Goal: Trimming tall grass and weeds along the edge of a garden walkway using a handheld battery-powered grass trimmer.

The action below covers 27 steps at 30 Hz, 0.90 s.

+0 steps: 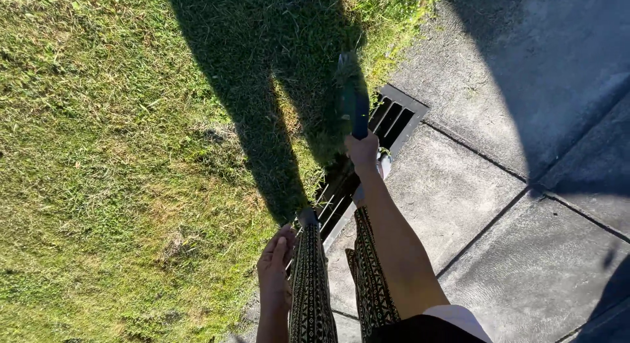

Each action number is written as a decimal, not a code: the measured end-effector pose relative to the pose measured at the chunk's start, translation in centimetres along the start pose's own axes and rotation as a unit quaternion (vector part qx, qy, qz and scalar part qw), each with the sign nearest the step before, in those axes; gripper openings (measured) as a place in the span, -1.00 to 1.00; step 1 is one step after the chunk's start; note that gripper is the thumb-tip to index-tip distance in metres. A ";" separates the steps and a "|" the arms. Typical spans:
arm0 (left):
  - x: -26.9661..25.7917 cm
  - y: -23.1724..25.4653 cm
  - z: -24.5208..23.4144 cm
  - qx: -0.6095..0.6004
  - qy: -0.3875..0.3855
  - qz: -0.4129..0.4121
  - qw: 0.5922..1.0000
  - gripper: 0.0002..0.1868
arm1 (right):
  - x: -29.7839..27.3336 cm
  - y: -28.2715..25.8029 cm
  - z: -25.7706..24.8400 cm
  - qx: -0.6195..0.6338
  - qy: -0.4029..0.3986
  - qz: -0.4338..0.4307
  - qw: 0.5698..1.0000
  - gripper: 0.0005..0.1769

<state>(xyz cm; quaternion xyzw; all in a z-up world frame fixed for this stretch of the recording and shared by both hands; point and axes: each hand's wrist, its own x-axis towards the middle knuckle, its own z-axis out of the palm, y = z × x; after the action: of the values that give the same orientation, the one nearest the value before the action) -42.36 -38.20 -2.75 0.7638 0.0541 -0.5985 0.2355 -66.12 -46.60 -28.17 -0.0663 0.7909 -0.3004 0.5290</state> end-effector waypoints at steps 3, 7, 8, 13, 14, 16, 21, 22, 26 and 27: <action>0.6 -0.6 0.0 -0.002 -0.008 0.003 1.000 -0.64 | -1.9 0.2 -2.1 -0.044 -0.012 0.017 0.999 -0.86; 0.9 0.0 0.9 0.005 -0.001 0.001 1.000 -0.64 | -3.0 2.7 -2.6 -0.130 -0.026 0.039 0.990 -0.86; 0.7 0.5 1.2 0.013 0.001 -0.002 1.000 -0.64 | -2.0 3.5 -2.3 -0.134 -0.023 0.032 0.990 -0.86; 0.7 0.9 1.1 0.017 0.011 -0.016 1.000 -0.63 | 3.6 2.4 0.1 -0.078 -0.004 -0.006 0.997 -0.86; 0.7 0.8 1.2 0.013 0.014 -0.017 1.000 -0.62 | 4.4 1.4 0.3 -0.098 0.004 -0.028 0.995 -0.83; 1.0 0.5 1.2 0.011 0.014 -0.019 1.000 -0.62 | 4.9 -0.3 0.3 -0.116 0.014 -0.050 0.992 -0.80; 0.3 0.8 4.2 0.019 0.015 -0.001 1.000 -0.62 | 3.8 -2.9 -2.3 -0.123 0.049 -0.102 0.986 -0.81; 0.6 1.0 5.2 0.017 0.010 0.004 1.000 -0.62 | 4.4 -3.4 -3.0 -0.120 0.051 -0.108 0.986 -0.81; 0.3 1.2 8.4 0.016 0.006 0.010 1.000 -0.63 | 7.4 -4.4 -5.6 -0.061 0.041 -0.002 0.997 -0.83; 0.2 1.2 9.2 0.012 0.006 0.013 1.000 -0.63 | 8.6 -4.6 -6.1 -0.123 0.052 -0.037 0.990 -0.84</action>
<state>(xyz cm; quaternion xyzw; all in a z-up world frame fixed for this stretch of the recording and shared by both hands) -50.01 -43.23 -4.13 0.7707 0.0386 -0.5915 0.2339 -76.13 -51.48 -30.92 -0.1437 0.8454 -0.2234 0.4634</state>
